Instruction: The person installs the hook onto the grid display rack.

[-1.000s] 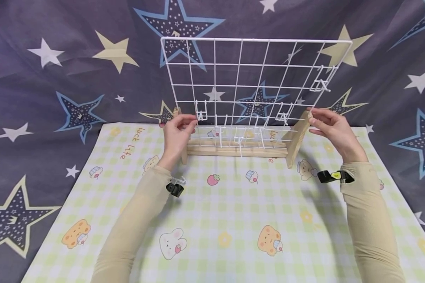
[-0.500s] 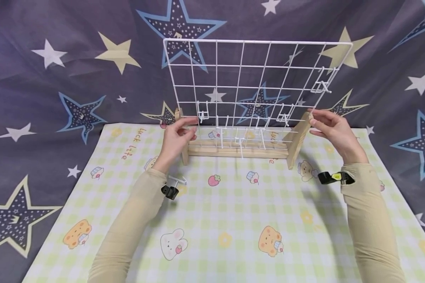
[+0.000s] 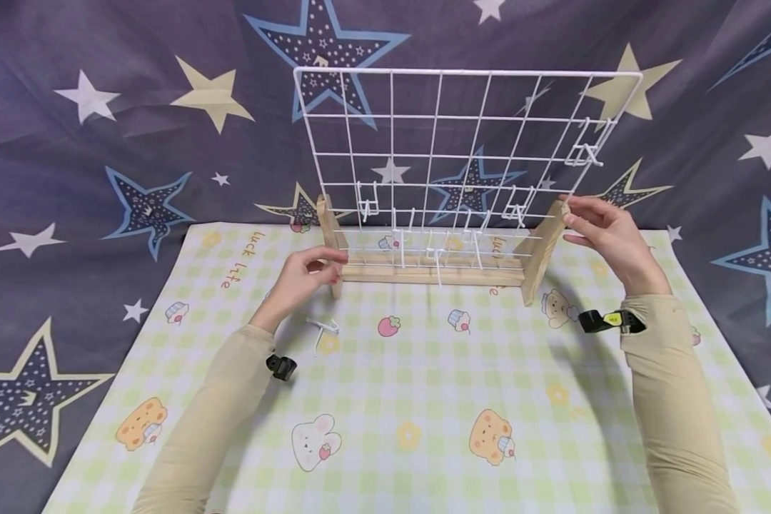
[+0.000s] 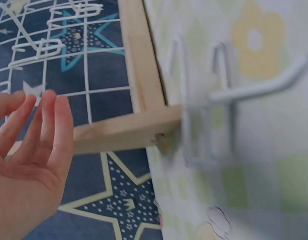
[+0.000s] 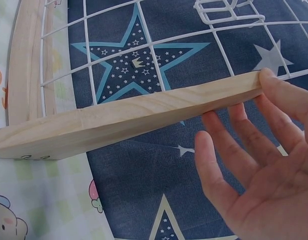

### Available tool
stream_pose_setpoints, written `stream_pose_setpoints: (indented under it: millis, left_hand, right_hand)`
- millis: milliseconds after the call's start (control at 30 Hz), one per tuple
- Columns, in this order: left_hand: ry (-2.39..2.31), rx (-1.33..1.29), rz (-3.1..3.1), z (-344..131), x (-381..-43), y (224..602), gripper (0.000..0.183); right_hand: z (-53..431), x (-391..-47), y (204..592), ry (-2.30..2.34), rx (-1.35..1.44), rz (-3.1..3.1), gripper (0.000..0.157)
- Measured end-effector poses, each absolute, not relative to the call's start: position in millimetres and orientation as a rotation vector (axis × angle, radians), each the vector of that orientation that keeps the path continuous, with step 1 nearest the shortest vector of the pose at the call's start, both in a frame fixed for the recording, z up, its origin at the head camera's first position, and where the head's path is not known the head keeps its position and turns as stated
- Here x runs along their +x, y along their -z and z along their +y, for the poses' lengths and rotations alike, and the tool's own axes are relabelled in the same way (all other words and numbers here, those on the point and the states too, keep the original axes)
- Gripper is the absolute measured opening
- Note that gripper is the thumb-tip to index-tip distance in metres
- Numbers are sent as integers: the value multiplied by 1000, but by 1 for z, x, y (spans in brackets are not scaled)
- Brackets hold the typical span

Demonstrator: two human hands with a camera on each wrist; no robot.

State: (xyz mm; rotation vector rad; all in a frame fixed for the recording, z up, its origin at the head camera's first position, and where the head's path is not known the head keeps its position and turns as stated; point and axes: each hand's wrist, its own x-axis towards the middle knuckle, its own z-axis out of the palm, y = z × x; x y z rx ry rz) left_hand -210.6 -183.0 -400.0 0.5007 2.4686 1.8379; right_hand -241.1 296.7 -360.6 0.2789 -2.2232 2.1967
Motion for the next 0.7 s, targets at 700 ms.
stream_pose_setpoints:
  millis: [700]
  left_hand:
    - [-1525, 553, 2429, -233, -204, 444, 26]
  right_hand:
    - [298, -243, 358, -2191, 256, -2283, 45]
